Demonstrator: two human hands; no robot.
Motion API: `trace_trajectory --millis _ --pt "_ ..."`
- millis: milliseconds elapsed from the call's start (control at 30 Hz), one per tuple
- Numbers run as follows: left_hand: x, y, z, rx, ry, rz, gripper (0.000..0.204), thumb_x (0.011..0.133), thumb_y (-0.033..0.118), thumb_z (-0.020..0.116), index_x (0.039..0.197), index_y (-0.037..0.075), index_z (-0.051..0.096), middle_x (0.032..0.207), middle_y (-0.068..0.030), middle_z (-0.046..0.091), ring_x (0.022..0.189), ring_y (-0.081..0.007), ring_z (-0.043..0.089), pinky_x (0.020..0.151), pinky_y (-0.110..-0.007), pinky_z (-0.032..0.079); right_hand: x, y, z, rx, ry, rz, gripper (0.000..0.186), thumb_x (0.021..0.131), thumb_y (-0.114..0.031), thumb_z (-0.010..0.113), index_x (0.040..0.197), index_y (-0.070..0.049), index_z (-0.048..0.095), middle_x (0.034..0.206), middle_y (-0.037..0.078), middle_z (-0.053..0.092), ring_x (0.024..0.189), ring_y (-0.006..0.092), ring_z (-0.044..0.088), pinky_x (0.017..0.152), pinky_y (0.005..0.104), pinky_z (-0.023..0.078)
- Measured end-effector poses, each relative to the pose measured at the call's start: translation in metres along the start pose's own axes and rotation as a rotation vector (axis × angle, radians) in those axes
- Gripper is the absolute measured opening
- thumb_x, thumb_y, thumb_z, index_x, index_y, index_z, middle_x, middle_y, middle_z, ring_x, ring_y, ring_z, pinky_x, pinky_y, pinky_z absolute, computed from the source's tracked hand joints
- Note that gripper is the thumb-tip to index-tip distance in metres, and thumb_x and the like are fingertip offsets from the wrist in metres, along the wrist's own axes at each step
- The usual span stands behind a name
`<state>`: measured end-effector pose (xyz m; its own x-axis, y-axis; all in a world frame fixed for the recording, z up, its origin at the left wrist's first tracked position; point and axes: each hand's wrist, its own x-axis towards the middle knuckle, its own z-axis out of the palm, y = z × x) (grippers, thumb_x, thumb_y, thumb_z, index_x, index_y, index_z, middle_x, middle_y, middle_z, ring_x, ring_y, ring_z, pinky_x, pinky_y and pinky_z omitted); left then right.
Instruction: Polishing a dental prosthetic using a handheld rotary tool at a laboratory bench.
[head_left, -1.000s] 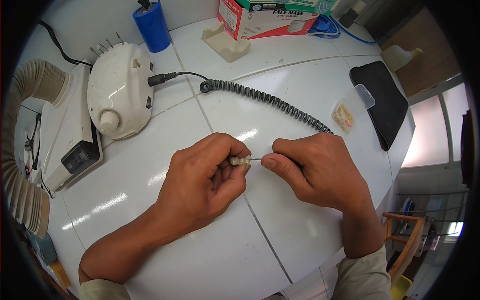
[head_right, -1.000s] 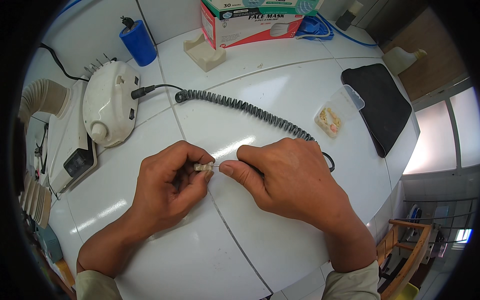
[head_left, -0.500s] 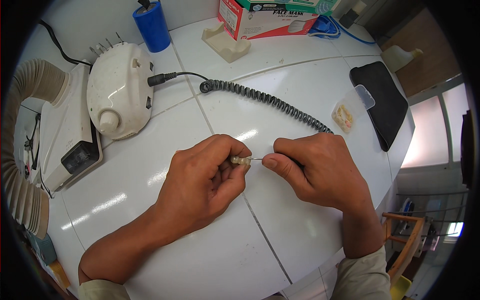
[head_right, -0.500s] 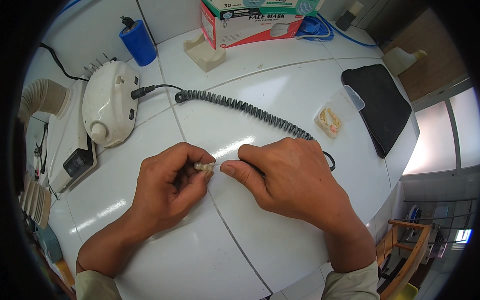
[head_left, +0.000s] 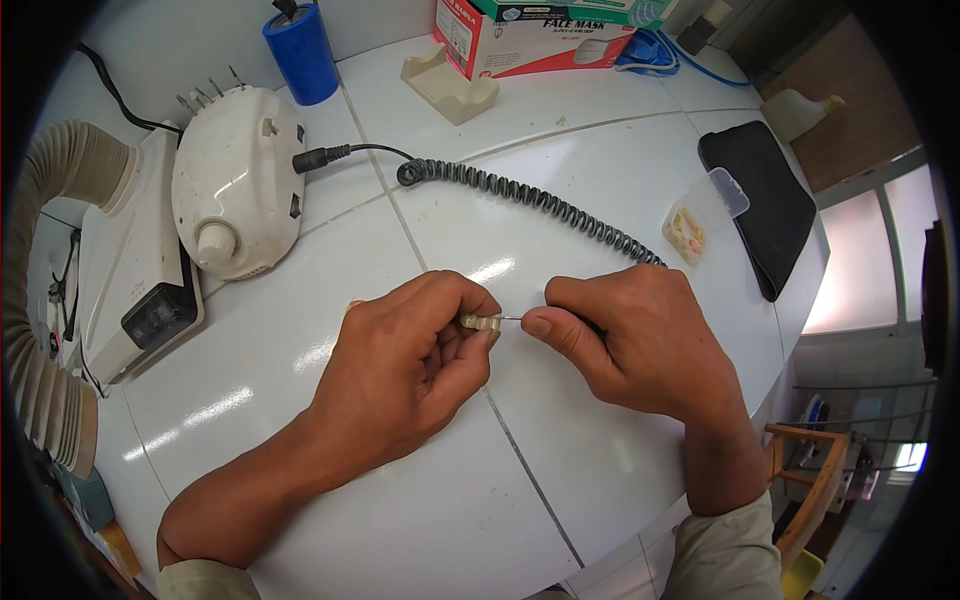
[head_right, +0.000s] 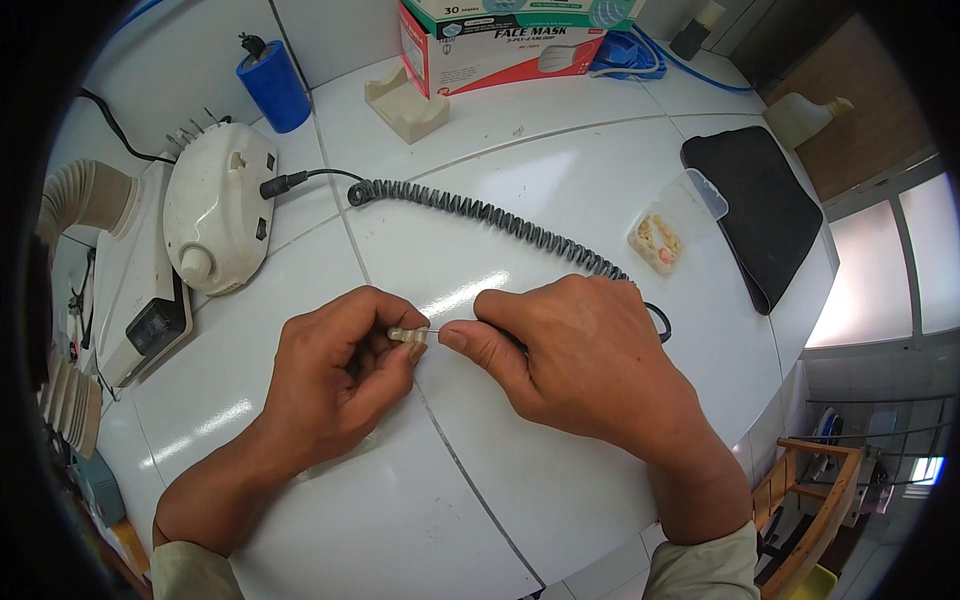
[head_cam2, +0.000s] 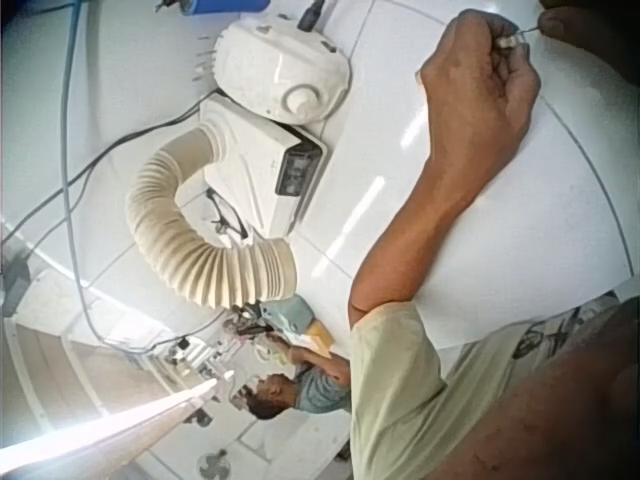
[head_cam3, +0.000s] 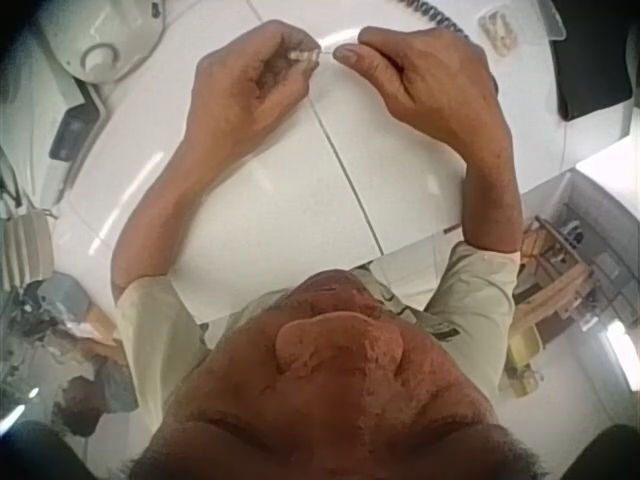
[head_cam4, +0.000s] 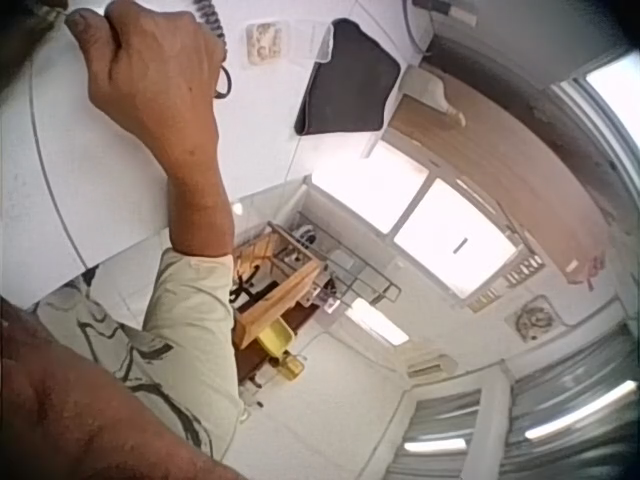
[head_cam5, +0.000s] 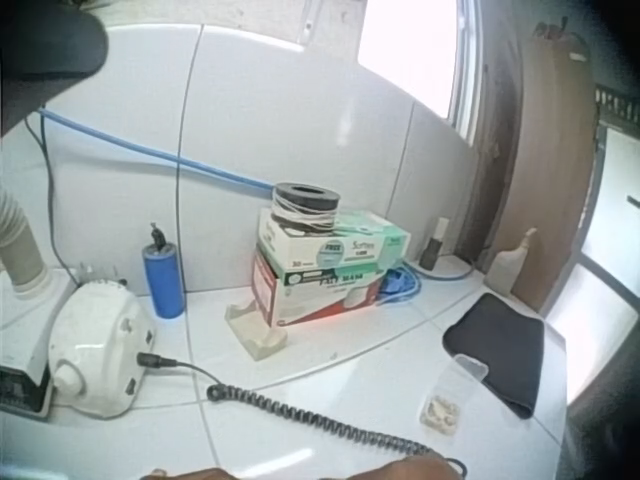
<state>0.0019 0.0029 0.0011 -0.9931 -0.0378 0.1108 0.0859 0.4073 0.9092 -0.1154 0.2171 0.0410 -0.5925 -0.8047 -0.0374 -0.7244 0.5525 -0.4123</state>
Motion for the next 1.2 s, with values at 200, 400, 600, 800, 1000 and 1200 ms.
trace_trajectory --millis 200,400,600,800,1000,1200 --pt "-0.0001 -0.0016 0.0011 0.022 0.001 0.018 0.014 0.099 -0.001 0.076 0.113 -0.001 0.071 0.089 -0.0036 0.07 0.071 -0.0068 0.061 0.064 -0.026 0.049 0.0001 -0.0006 0.0001 -0.01 0.0 0.001 0.051 0.109 -0.046 0.07 0.076 -0.008 0.071 0.058 0.013 0.063 0.054 0.0378 0.063 0.053 0.0476 0.045" --pt "-0.001 -0.0016 0.0013 0.055 -0.005 0.016 0.014 0.1 -0.001 0.076 0.113 -0.001 0.071 0.09 -0.0044 0.071 0.071 -0.0078 0.062 0.064 -0.027 0.05 -0.0002 0.001 0.0023 -0.011 0.027 0.015 0.05 0.11 -0.045 0.069 0.076 -0.008 0.072 0.057 0.012 0.062 0.053 0.0378 0.062 0.054 0.0477 0.047" --pt "0.0 -0.0003 0.0002 0.02 0.001 0.0 0.014 0.1 -0.001 0.076 0.112 -0.001 0.071 0.089 -0.0036 0.07 0.071 -0.0072 0.062 0.064 -0.026 0.05 0.0007 0.0005 0.0017 0.01 0.032 0.029 0.05 0.111 -0.044 0.069 0.076 -0.008 0.071 0.057 0.013 0.061 0.053 0.0376 0.061 0.054 0.0475 0.047" --pt "-0.0006 -0.0006 0.0015 0.029 0.004 0.01 0.013 0.1 0.0 0.076 0.112 -0.001 0.071 0.088 -0.0037 0.07 0.07 -0.007 0.061 0.063 -0.026 0.05 -0.0009 0.0014 0.0008 0.011 0.011 0.015 0.045 0.11 -0.04 0.071 0.079 -0.007 0.071 0.059 0.014 0.06 0.054 0.0373 0.059 0.055 0.0461 0.044" --pt "-0.0004 -0.0008 0.0008 0.038 -0.009 -0.005 0.014 0.099 -0.001 0.075 0.113 -0.001 0.071 0.09 -0.0044 0.071 0.071 -0.0078 0.063 0.064 -0.027 0.051 -0.0006 0.001 0.0032 -0.002 0.015 0.014 0.05 0.109 -0.045 0.07 0.077 -0.008 0.072 0.057 0.013 0.062 0.053 0.0382 0.062 0.054 0.048 0.046" --pt "-0.0005 -0.0007 0.0006 0.056 -0.017 -0.009 0.015 0.099 0.0 0.076 0.114 -0.001 0.071 0.09 -0.0054 0.071 0.072 -0.0089 0.064 0.065 -0.027 0.052 -0.0005 -0.0013 0.0022 -0.022 0.009 0.018 0.049 0.109 -0.045 0.07 0.077 -0.008 0.072 0.058 0.013 0.063 0.054 0.0385 0.063 0.055 0.0485 0.047"
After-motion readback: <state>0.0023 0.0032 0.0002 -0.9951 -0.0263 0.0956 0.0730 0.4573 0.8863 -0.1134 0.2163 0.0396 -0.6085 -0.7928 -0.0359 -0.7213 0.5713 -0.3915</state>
